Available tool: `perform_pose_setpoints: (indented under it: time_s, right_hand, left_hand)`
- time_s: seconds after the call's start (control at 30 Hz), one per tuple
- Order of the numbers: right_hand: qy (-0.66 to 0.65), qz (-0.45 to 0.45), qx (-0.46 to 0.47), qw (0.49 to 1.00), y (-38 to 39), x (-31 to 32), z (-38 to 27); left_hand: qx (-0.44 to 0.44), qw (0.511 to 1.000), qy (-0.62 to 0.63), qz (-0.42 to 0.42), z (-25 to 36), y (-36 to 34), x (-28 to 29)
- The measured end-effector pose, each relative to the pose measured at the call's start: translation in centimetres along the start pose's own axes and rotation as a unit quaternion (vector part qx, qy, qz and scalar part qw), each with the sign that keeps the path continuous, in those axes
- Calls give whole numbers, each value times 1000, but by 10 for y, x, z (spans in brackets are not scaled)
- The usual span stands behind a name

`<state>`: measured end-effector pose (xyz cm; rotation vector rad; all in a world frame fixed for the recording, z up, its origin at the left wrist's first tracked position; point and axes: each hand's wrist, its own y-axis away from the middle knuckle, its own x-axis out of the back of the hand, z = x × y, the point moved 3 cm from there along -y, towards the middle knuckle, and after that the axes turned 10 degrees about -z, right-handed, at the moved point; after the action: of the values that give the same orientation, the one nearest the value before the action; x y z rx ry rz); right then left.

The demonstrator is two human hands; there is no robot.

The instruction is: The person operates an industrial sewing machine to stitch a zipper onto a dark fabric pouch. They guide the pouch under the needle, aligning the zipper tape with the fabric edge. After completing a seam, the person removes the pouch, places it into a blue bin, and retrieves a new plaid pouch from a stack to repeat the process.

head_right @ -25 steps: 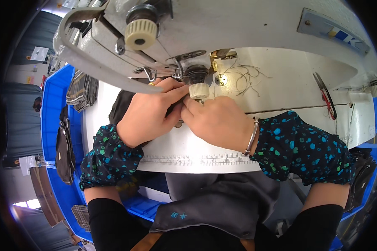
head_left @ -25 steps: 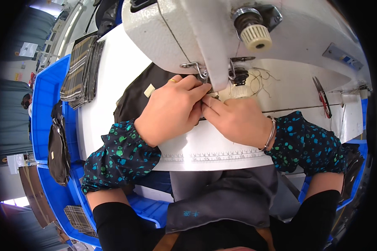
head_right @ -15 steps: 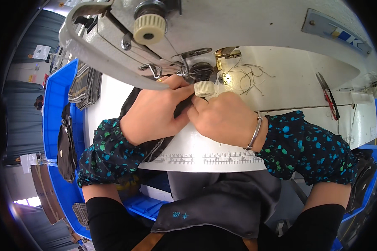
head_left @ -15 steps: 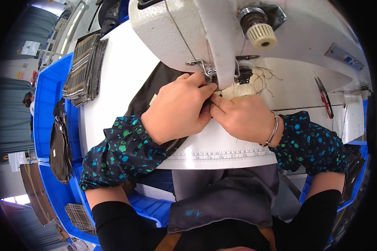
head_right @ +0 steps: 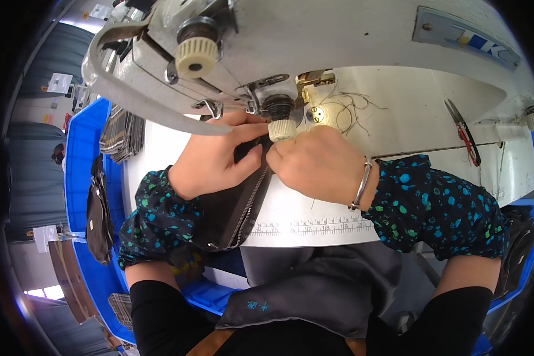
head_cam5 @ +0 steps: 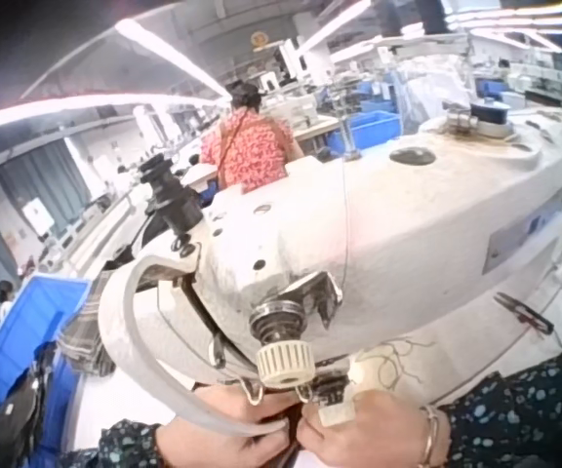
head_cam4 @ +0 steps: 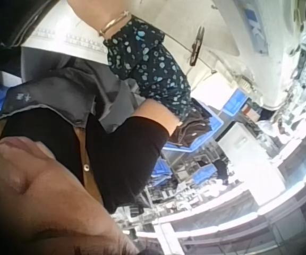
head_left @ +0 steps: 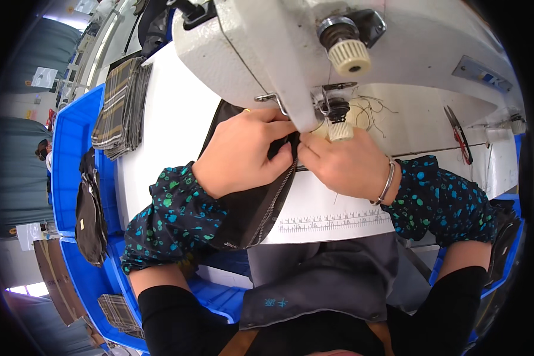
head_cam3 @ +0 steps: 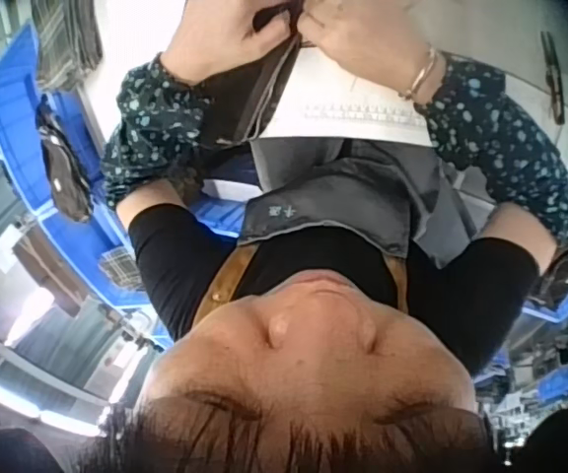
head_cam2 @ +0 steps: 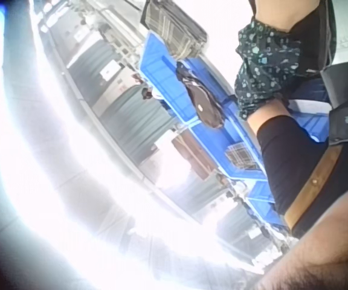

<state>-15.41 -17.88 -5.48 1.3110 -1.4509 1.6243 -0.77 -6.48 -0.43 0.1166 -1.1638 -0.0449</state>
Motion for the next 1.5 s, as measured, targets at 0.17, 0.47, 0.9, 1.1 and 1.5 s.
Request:
perform_pose_setpoints:
  time_s: [0.17, 0.47, 0.9, 1.1, 1.5]
  right_hand:
    - [-80, 11, 24, 996, 0, -2, -7]
    - [-36, -62, 45, 996, 2, 5, -6]
    - [7, -24, 36, 999, 3, 5, -2]
    - [12, -6, 42, 999, 3, 7, 3]
    - [56, 36, 59, 996, -1, 0, -5]
  left_hand:
    - [-43, 996, -34, 64, -16, 14, -15]
    - [-3, 994, -76, 83, 18, 6, -16]
    - [-4, 989, -55, 136, 8, 6, -28]
    - [-19, 990, 65, 127, -8, 12, -20]
    - [28, 987, 97, 126, -27, 8, -26]
